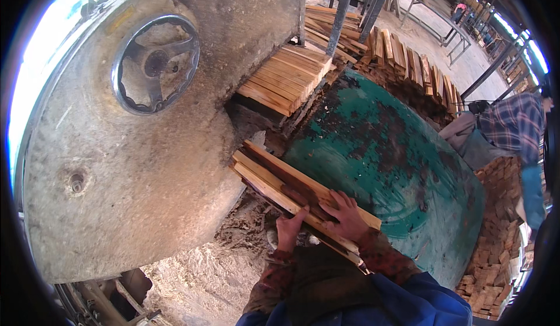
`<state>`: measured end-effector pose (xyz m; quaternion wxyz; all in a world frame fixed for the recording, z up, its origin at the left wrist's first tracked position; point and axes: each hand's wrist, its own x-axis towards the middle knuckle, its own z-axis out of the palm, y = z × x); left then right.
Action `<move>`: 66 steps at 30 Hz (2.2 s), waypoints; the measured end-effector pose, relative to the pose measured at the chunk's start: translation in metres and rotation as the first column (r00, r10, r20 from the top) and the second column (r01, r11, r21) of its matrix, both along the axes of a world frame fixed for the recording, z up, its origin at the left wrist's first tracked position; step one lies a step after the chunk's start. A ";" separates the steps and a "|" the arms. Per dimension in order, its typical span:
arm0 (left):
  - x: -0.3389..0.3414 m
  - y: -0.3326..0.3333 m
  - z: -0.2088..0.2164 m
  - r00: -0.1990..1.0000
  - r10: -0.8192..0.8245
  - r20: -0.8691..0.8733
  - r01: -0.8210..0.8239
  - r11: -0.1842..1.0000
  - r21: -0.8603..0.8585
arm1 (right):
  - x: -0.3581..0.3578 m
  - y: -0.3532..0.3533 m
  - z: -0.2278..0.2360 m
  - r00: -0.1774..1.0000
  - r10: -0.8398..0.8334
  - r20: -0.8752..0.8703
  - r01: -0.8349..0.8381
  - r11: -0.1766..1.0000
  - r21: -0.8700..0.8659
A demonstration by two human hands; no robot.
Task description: The person walks through a lumber workshop and begins stacking processed wooden planks. They pick up planks from a conveyor table and arrange them into a pile, occasionally moving to a different area to place the wood.
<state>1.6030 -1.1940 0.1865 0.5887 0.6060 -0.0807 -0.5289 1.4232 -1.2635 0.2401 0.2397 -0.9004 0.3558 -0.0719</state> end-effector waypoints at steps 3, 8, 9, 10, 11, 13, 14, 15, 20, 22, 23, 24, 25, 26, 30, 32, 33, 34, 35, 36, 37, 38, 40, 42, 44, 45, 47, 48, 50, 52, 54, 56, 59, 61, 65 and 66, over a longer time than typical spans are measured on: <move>0.005 0.004 -0.003 0.999 -0.010 -0.053 0.011 1.000 0.013 | 0.008 -0.010 0.019 0.999 0.041 -0.026 -0.039 0.996 0.077; 0.004 0.005 -0.009 0.997 -0.068 -0.023 0.068 0.997 0.020 | 0.040 -0.052 0.025 0.980 0.000 0.201 -0.058 0.957 0.285; 0.002 0.004 -0.004 0.999 -0.050 -0.011 0.049 0.998 -0.035 | 0.052 -0.061 0.022 0.966 -0.052 0.253 -0.025 0.955 0.294; 0.001 0.003 -0.002 1.000 -0.031 0.000 0.031 0.995 -0.090 | 0.065 -0.072 0.017 0.947 -0.104 0.304 0.007 0.952 0.305; 0.002 0.003 -0.002 0.999 -0.035 -0.039 0.032 0.997 -0.071 | 0.079 -0.082 0.011 0.922 -0.157 0.353 0.038 0.947 0.320; 0.002 0.005 -0.003 0.993 -0.045 -0.113 0.041 0.998 -0.038 | 0.109 -0.112 -0.018 0.885 -0.252 0.391 0.124 0.938 0.324; 0.003 0.007 -0.005 0.994 -0.045 -0.097 0.041 0.998 -0.045 | 0.128 -0.123 -0.019 0.876 -0.256 0.408 0.136 0.944 0.300; 0.004 0.009 -0.008 0.996 -0.046 -0.080 0.042 0.998 -0.051 | 0.147 -0.135 -0.018 0.867 -0.259 0.425 0.149 0.950 0.275; 0.009 0.005 0.006 0.994 -0.106 -0.028 0.106 0.994 0.018 | 0.216 -0.197 -0.038 0.790 -0.335 0.513 0.269 0.942 0.199; 0.007 0.006 0.002 0.996 -0.083 0.014 0.084 0.995 -0.044 | 0.233 -0.211 -0.043 0.775 -0.360 0.519 0.308 0.933 0.187; 0.006 0.006 0.000 0.996 -0.090 0.005 0.090 0.995 -0.044 | 0.239 -0.218 -0.049 0.758 -0.376 0.534 0.319 0.927 0.199; 0.004 0.006 -0.002 0.995 -0.099 -0.004 0.098 0.994 -0.045 | 0.242 -0.224 -0.055 0.739 -0.392 0.548 0.331 0.920 0.211; 0.006 0.007 -0.002 0.995 -0.097 -0.017 0.096 0.995 -0.037 | 0.247 -0.218 -0.053 0.724 -0.410 0.555 0.345 0.912 0.222; 0.008 0.007 -0.001 0.996 -0.088 -0.016 0.087 0.995 -0.043 | 0.248 -0.211 -0.051 0.709 -0.427 0.561 0.361 0.903 0.232; 0.006 0.011 -0.010 0.999 -0.048 -0.013 0.046 0.993 -0.108 | 0.253 -0.200 -0.035 0.794 -0.401 0.458 0.346 0.916 0.202; 0.007 0.007 -0.003 0.998 -0.070 -0.009 0.068 0.990 -0.126 | 0.256 -0.210 -0.036 0.875 -0.243 0.419 0.281 0.959 -0.031; 0.007 0.007 0.001 0.996 -0.091 -0.008 0.090 0.990 -0.109 | 0.257 -0.216 -0.037 0.909 -0.166 0.383 0.237 0.961 -0.145; 0.011 0.008 0.006 0.994 -0.107 -0.002 0.107 0.990 -0.087 | 0.265 -0.217 -0.034 0.930 -0.143 0.338 0.200 0.970 -0.141; 0.010 0.009 0.001 0.995 -0.095 -0.024 0.092 0.990 -0.103 | 0.275 -0.217 -0.033 0.949 -0.118 0.292 0.163 0.977 -0.136; 0.007 0.008 -0.006 0.995 -0.084 -0.046 0.078 0.990 -0.118 | 0.284 -0.217 -0.031 0.965 -0.092 0.245 0.127 0.984 -0.129; 0.006 0.010 -0.010 0.995 -0.070 -0.067 0.061 0.990 -0.129 | 0.296 -0.218 -0.033 0.970 -0.040 0.238 0.080 0.984 -0.158; 0.006 0.009 -0.008 0.995 -0.068 -0.069 0.059 0.990 -0.127 | 0.302 -0.221 -0.033 0.984 -0.029 0.177 0.064 0.977 -0.201; 0.006 0.008 -0.006 0.995 -0.062 -0.073 0.053 0.992 -0.118 | 0.315 -0.226 -0.034 0.999 -0.011 0.049 0.024 0.960 -0.278; 0.001 0.009 -0.010 0.996 -0.065 -0.058 0.057 0.990 -0.128 | 0.313 -0.232 -0.046 0.991 -0.065 0.121 0.100 0.946 -0.307; 0.008 0.006 -0.006 0.997 -0.080 -0.005 0.079 0.992 -0.098 | 0.316 -0.233 -0.040 0.980 -0.095 0.175 0.124 0.979 -0.162; 0.006 0.008 -0.006 0.996 -0.081 -0.034 0.077 0.992 -0.101 | 0.305 -0.230 -0.037 0.975 -0.074 0.209 0.119 0.970 -0.212; 0.005 0.009 -0.009 0.997 -0.070 -0.041 0.066 0.993 -0.093 | 0.281 -0.224 -0.039 0.969 -0.069 0.237 0.125 0.964 -0.233; 0.004 0.009 -0.011 0.997 -0.065 -0.044 0.061 0.994 -0.089 | 0.267 -0.220 -0.040 0.966 -0.065 0.252 0.128 0.961 -0.244; 0.002 0.008 -0.014 0.999 -0.043 -0.027 0.038 0.988 -0.150 | 0.228 -0.215 -0.048 0.946 -0.093 0.312 0.167 0.961 -0.219; 0.000 0.007 -0.013 0.999 -0.048 -0.021 0.044 0.987 -0.154 | 0.182 -0.208 -0.053 0.916 -0.058 0.398 0.154 0.965 -0.213; 0.006 0.011 -0.011 0.998 -0.060 -0.025 0.057 0.994 -0.091 | 0.154 -0.173 -0.018 0.935 -0.301 0.190 0.267 0.946 0.184; 0.007 0.009 -0.009 0.995 -0.092 -0.050 0.090 0.995 -0.040 | 0.112 -0.153 -0.010 0.886 -0.314 0.342 0.227 0.935 0.272; 0.007 0.007 -0.004 0.991 -0.091 -0.103 0.091 0.996 0.001 | 0.060 -0.123 0.006 0.903 -0.342 0.260 0.227 0.893 0.388; 0.008 0.008 -0.006 0.991 -0.111 -0.079 0.112 0.994 0.010 | 0.025 -0.100 0.012 0.878 -0.388 0.278 0.204 0.831 0.518; 0.008 0.011 -0.012 0.993 -0.111 -0.028 0.110 0.994 -0.027 | -0.005 -0.063 0.026 0.866 -0.452 0.214 0.214 0.721 0.659; 0.009 0.012 -0.009 0.992 -0.114 -0.048 0.113 0.993 -0.021 | -0.006 -0.057 0.024 0.857 -0.463 0.226 0.181 0.681 0.709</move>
